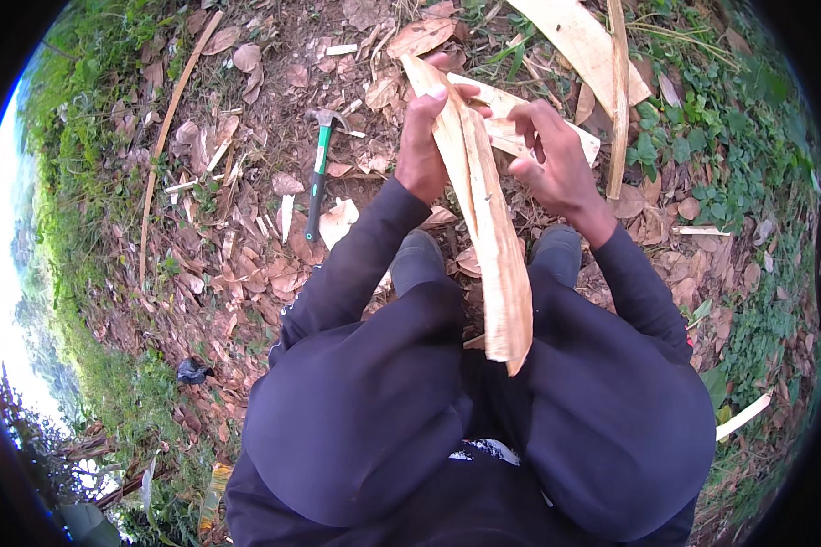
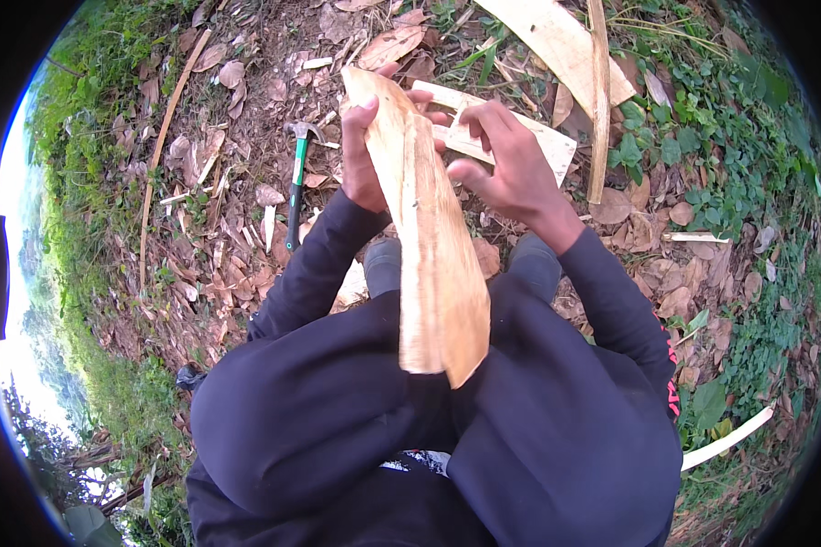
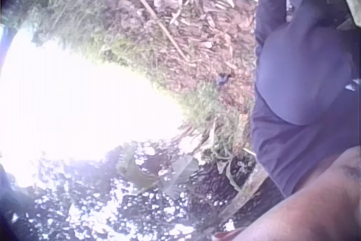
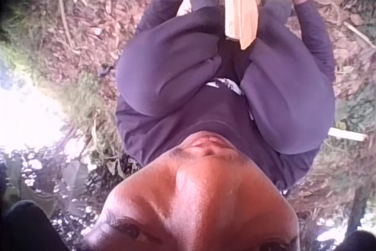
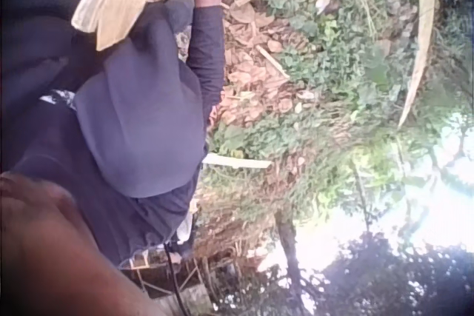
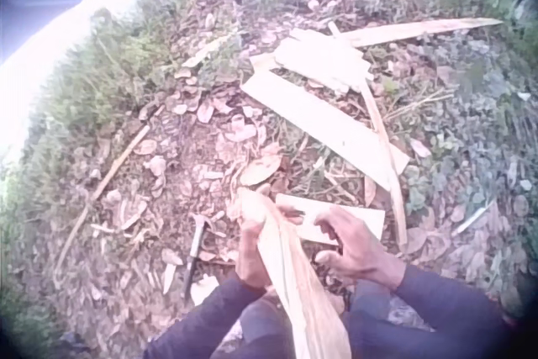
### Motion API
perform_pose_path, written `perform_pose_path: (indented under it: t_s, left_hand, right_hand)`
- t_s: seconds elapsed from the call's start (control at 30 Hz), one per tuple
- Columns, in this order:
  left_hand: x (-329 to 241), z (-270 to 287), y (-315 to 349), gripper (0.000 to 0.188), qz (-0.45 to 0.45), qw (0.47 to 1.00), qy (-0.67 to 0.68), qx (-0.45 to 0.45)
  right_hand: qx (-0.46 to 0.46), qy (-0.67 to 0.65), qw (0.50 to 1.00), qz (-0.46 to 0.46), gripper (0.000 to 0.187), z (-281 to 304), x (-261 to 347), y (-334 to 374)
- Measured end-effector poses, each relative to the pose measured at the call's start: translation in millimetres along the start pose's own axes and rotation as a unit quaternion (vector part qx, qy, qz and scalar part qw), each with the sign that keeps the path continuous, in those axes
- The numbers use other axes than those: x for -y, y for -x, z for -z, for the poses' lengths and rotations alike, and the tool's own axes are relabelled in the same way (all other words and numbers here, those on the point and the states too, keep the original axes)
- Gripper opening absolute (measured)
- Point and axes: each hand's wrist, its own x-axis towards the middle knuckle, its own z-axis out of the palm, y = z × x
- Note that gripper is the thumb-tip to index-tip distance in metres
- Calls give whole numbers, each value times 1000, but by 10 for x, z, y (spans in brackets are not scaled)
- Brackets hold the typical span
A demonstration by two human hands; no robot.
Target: The person sits on the ground and assembles wooden pieces into a frame-like structure. They use a hammer to drive nails into the wood to secure the joints and inspect the fit of the pieces.
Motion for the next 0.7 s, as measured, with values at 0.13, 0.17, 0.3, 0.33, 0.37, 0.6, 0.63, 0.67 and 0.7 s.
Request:
perform_pose_path:
  t_s: [0.13, 0.17, 0.3, 0.33, 0.37, 0.6, 0.63, 0.67, 0.7]
  left_hand:
    - [-280, -109, 19, 94, -181, 954, -241, 10]
    - [-262, -123, 64, 98, -199, 943, -266, 12]
    - [-98, -50, 126, 105, -274, 892, -360, 17]
    - [-95, -66, 126, 109, -273, 888, -370, 8]
    - [-90, -43, 128, 109, -276, 878, -391, 11]
    - [-93, 33, 150, 106, -290, 868, -402, -9]
    - [-100, -5, 142, 105, -290, 882, -370, -11]
    - [-109, -48, 138, 103, -290, 895, -338, -13]
    - [-116, -92, 132, 102, -289, 907, -305, -15]
  right_hand:
    - [119, -326, 905, -247, 52, 99, 72, -91]
    - [145, -352, 885, -269, 50, 110, 140, -153]
    - [185, -247, 917, -255, 46, 34, 359, -268]
    - [125, -312, 896, -289, 47, -43, 342, -229]
    - [145, -305, 897, -285, 46, -45, 309, -227]
    - [160, -325, 896, -257, 37, 37, 267, -262]
    - [151, -318, 904, -242, 34, 70, 288, -275]
    - [121, -330, 907, -233, 28, 43, 267, -261]
    - [102, -332, 909, -229, 27, 47, 279, -254]
